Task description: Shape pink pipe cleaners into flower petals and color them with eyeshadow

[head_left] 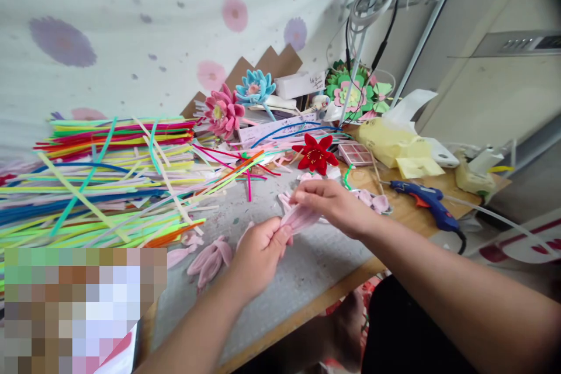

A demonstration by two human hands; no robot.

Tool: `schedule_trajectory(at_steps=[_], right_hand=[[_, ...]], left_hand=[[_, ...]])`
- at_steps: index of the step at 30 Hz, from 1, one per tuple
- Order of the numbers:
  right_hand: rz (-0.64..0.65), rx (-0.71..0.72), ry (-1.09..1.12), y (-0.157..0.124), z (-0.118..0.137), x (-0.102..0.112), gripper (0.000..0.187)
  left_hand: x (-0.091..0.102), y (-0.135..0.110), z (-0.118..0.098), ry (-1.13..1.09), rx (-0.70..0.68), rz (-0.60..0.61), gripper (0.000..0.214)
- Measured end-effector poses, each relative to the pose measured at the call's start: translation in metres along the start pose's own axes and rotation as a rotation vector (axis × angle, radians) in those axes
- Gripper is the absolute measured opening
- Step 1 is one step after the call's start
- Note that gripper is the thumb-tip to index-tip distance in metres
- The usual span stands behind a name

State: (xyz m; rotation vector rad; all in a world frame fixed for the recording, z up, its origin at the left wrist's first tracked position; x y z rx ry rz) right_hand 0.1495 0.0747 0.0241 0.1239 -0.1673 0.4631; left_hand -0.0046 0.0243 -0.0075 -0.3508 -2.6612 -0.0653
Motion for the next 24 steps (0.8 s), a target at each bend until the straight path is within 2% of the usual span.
schedule_trajectory(at_steps=[3, 5, 11, 17, 21, 24], right_hand=[[-0.114, -0.070, 0.269, -0.001, -0.005, 0.006, 0.036], [-0.122, -0.120, 0.364, -0.002, -0.008, 0.004, 0.037], [-0.141, -0.089, 0.481, 0.001, -0.007, -0.020, 0.025], [-0.199, -0.159, 0.485, 0.005, -0.013, -0.034, 0.014], [-0.199, -0.133, 0.496, 0.006, -0.018, -0.037, 0.012], [-0.073, -0.066, 0.600, 0.004, -0.019, -0.047, 0.017]], left_hand=[[0.001, 0.000, 0.003, -0.105, 0.037, -0.063, 0.032], [0.002, 0.001, 0.004, -0.139, 0.031, -0.110, 0.033], [0.000, 0.001, 0.004, -0.117, -0.006, -0.104, 0.032], [-0.001, 0.000, 0.000, 0.033, -0.053, -0.118, 0.032], [-0.002, -0.001, 0.000, 0.049, -0.040, -0.115, 0.033], [-0.001, 0.000, 0.003, -0.084, -0.039, -0.173, 0.035]])
Point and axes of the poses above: each hand's wrist, its own y-axis towards the middle knuckle, its own x-axis out of the back of the hand, z = x × y, the point moved 3 cm from there along y, towards the middle knuckle, and after that the axes turned 2 degrees about -x, right-handed, at the moved point
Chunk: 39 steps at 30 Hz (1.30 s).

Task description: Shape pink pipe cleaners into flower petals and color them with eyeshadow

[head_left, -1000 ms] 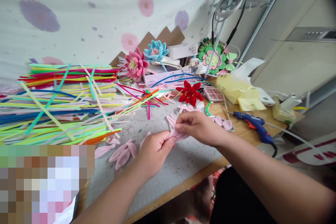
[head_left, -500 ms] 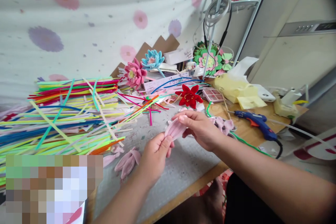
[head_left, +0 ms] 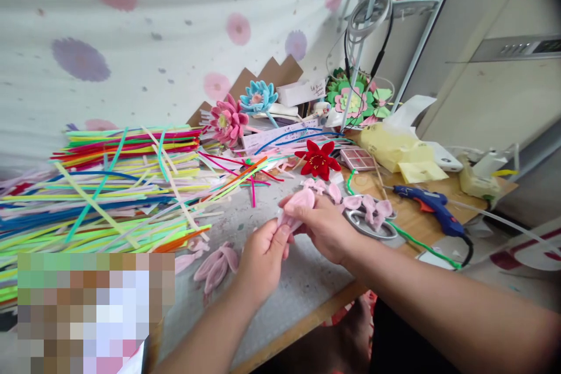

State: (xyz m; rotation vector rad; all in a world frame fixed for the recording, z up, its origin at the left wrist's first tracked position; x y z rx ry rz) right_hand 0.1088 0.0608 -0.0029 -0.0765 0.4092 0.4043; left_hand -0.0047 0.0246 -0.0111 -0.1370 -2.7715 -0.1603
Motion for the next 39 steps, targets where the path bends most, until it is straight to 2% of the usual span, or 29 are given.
schedule_trajectory(at_steps=[3, 5, 8, 14, 18, 22, 24, 29, 32, 34, 36, 39], right_hand=[[0.167, 0.088, -0.001, -0.006, -0.010, -0.011, 0.021], [0.151, 0.174, -0.103, -0.009, -0.016, -0.015, 0.030], [0.088, 0.249, -0.235, -0.010, -0.020, -0.018, 0.041], [0.115, 0.207, -0.132, -0.009, -0.020, -0.022, 0.043], [0.118, 0.073, 0.040, -0.013, -0.022, -0.024, 0.034], [0.052, -0.046, 0.073, -0.021, -0.021, -0.023, 0.028], [0.046, -0.078, 0.075, -0.023, -0.020, -0.022, 0.025], [0.071, -0.033, 0.097, -0.021, -0.015, -0.023, 0.020], [-0.035, 0.036, 0.074, -0.015, -0.011, -0.018, 0.020], [-0.139, 0.064, 0.042, -0.011, -0.007, -0.013, 0.024], [-0.178, 0.039, -0.006, -0.007, -0.005, -0.007, 0.027], [-0.101, -0.021, -0.105, -0.004, -0.001, -0.003, 0.029]], left_hand=[[0.003, 0.001, 0.007, -0.156, 0.002, -0.154, 0.039], [0.005, 0.002, 0.012, -0.207, 0.000, -0.234, 0.039], [0.005, 0.002, 0.016, -0.246, -0.006, -0.238, 0.040], [0.001, 0.002, 0.007, -0.471, 0.042, -0.117, 0.043], [-0.004, 0.002, 0.003, -0.663, 0.116, 0.065, 0.050], [-0.010, 0.001, 0.006, -0.756, 0.154, 0.282, 0.059], [-0.012, 0.002, 0.009, -0.778, 0.179, 0.332, 0.058], [-0.008, 0.004, 0.016, -0.539, 0.213, 0.182, 0.062], [0.002, 0.005, 0.017, -0.237, 0.188, 0.029, 0.056], [0.011, 0.007, 0.015, 0.005, 0.096, -0.121, 0.050], [0.015, 0.009, 0.011, -0.041, 0.015, -0.142, 0.040], [0.018, 0.012, 0.006, -0.319, -0.046, -0.123, 0.030]])
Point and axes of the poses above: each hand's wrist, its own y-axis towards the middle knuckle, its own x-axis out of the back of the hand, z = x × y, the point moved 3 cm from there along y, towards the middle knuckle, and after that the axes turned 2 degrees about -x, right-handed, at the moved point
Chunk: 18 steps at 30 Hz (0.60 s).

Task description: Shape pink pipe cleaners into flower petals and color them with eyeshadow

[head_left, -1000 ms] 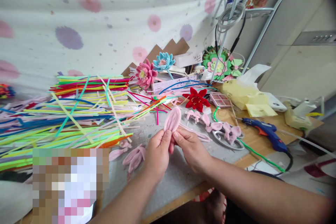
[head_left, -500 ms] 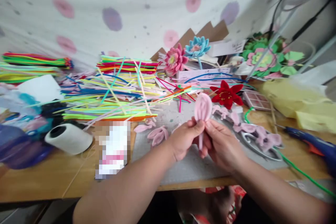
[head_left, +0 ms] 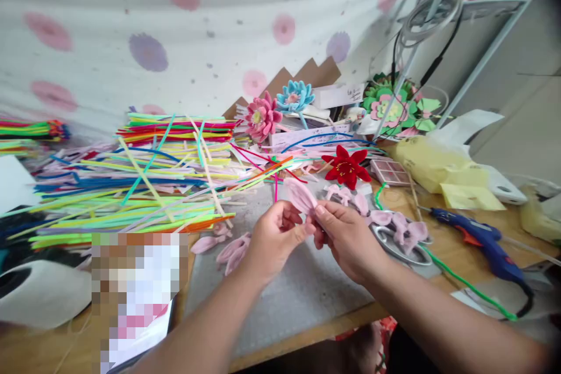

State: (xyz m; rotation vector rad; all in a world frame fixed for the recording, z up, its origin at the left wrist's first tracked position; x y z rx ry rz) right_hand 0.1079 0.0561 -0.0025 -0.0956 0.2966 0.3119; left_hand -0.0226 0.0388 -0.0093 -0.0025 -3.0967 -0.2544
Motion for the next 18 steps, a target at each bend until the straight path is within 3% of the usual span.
schedule_trajectory(at_steps=[3, 10, 13, 18], right_hand=[[0.092, -0.040, -0.102, 0.001, 0.004, 0.004, 0.032], [0.199, -0.162, -0.260, 0.005, 0.002, 0.014, 0.037], [0.204, -0.120, -0.425, 0.009, 0.003, 0.020, 0.037], [0.200, -0.029, -0.727, 0.011, 0.015, 0.026, 0.034]], left_hand=[[0.003, 0.002, -0.001, -0.134, 0.037, -0.045, 0.023], [0.006, 0.006, 0.009, -0.141, 0.101, -0.071, 0.017], [0.005, 0.005, 0.011, -0.154, 0.127, -0.061, 0.018], [0.004, 0.005, 0.006, 0.013, 0.122, -0.076, 0.016]])
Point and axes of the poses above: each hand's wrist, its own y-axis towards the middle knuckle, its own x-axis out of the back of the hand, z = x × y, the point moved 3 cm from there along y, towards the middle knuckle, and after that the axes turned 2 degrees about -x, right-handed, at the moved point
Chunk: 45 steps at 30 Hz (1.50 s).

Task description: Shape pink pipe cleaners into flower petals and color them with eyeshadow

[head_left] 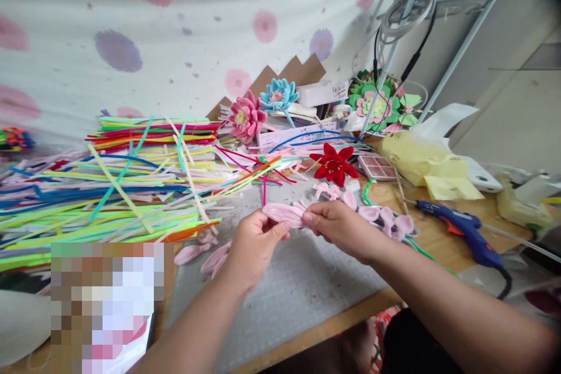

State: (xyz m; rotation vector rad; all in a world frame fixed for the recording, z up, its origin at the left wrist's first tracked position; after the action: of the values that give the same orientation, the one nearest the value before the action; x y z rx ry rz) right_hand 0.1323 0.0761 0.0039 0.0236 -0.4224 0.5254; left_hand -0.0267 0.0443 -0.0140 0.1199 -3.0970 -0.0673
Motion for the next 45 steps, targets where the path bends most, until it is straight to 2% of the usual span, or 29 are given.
schedule_trajectory(at_steps=[4, 9, 11, 14, 15, 17, 20, 23, 27, 31, 34, 39, 42, 45], right_hand=[[0.032, 0.017, -0.086, -0.001, 0.005, 0.004, 0.031], [0.073, 0.010, -0.100, 0.000, 0.006, 0.005, 0.028], [0.060, 0.059, -0.163, 0.001, 0.006, 0.006, 0.027], [0.019, 0.155, -0.330, 0.001, 0.008, 0.007, 0.025], [0.014, 0.174, -0.384, 0.000, 0.008, 0.007, 0.025], [0.026, 0.195, -0.460, -0.002, 0.009, 0.005, 0.025], [0.053, 0.215, -0.528, -0.004, 0.010, 0.001, 0.027], [0.015, 0.227, -0.511, -0.005, 0.010, 0.001, 0.026], [-0.112, 0.318, -0.379, -0.006, 0.010, 0.005, 0.013], [-0.090, 0.454, -0.333, -0.007, 0.011, 0.006, 0.013], [-0.090, 0.500, -0.311, -0.007, 0.013, 0.006, 0.012], [-0.052, 0.540, -0.249, -0.007, 0.016, 0.006, 0.015], [0.039, 0.618, -0.237, -0.010, 0.018, 0.010, 0.021], [0.165, 0.630, -0.245, -0.013, 0.018, 0.014, 0.043]], left_hand=[[-0.002, 0.000, -0.003, -0.080, -0.051, 0.051, 0.022], [-0.003, 0.002, 0.001, -0.027, -0.093, 0.074, 0.016], [0.000, 0.001, -0.002, 0.061, -0.145, 0.017, 0.026], [0.002, -0.003, -0.014, 0.316, -0.359, -0.069, 0.050], [0.001, -0.005, -0.018, 0.402, -0.424, -0.050, 0.051], [-0.004, -0.008, -0.022, 0.531, -0.465, 0.058, 0.036], [-0.011, -0.011, -0.018, 0.608, -0.333, 0.219, 0.011], [-0.014, -0.011, -0.011, 0.501, -0.141, 0.241, 0.017], [-0.015, -0.010, -0.006, 0.220, 0.038, 0.224, 0.021], [-0.019, -0.012, -0.003, 0.000, 0.153, 0.317, 0.024], [-0.023, -0.016, -0.001, -0.124, 0.221, 0.384, 0.025], [-0.025, -0.018, -0.001, -0.233, 0.245, 0.373, 0.021], [-0.026, -0.017, -0.003, -0.255, 0.243, 0.353, 0.024], [-0.026, -0.017, -0.005, -0.263, 0.231, 0.350, 0.027]])
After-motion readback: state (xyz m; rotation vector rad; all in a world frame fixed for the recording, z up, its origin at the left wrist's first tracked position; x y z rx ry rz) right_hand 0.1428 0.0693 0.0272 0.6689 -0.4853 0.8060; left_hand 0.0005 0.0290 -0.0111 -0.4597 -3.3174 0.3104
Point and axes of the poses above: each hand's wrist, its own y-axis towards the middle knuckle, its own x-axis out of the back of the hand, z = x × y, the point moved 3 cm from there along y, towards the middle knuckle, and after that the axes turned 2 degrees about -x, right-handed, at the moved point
